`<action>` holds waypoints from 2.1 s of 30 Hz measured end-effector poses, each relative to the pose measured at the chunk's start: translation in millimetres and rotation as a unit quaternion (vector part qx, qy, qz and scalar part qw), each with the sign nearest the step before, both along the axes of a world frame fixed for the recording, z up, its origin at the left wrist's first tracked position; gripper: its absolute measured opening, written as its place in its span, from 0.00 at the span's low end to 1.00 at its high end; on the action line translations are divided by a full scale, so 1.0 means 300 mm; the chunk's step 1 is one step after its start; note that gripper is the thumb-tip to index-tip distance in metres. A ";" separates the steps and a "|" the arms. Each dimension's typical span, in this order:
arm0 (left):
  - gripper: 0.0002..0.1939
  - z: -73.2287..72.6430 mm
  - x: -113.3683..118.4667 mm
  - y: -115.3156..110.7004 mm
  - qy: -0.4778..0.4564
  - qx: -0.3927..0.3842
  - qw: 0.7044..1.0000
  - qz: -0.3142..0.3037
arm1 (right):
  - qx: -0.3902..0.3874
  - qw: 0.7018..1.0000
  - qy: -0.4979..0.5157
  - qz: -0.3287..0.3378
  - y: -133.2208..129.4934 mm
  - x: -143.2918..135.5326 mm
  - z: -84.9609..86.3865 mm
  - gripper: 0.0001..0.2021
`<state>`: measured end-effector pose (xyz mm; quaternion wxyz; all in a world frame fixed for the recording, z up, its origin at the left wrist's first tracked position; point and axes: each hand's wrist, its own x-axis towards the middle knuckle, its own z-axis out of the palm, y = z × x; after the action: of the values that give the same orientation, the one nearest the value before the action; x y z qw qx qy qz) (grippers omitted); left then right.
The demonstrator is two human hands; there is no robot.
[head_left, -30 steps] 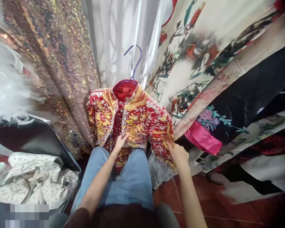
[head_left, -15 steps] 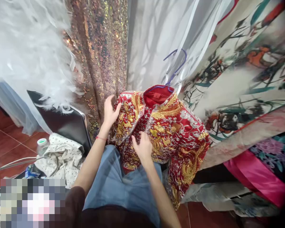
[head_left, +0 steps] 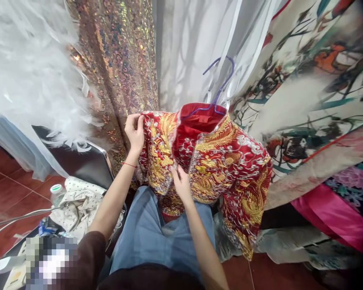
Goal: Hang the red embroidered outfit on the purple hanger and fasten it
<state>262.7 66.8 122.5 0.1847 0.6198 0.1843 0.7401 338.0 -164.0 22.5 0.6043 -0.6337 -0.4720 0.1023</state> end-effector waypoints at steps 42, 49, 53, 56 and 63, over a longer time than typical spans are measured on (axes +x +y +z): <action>0.17 0.074 0.038 -0.104 0.218 -0.009 0.971 -0.095 | 0.000 0.982 -0.162 -0.097 -0.129 0.190 0.384 0.15; 0.28 0.112 0.069 -0.083 0.160 -0.067 0.977 -0.125 | 0.008 0.888 -0.340 -0.310 -0.249 0.263 0.408 0.17; 0.27 0.124 0.046 -0.071 0.244 -0.063 0.951 -0.177 | -0.146 0.837 -0.479 -0.223 -0.250 0.324 0.408 0.18; 0.23 0.124 0.023 -0.077 0.289 -0.025 0.944 -0.159 | -0.177 0.822 -0.503 -0.200 -0.226 0.337 0.458 0.14; 0.25 0.083 0.043 -0.121 0.239 -0.035 0.970 -0.035 | 0.009 0.904 -0.382 -0.191 -0.117 0.320 0.571 0.15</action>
<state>275.6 30.5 147.3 0.1829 0.7780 0.2267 0.5567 434.0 -199.0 193.9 0.3907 -0.6970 -0.5375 -0.2695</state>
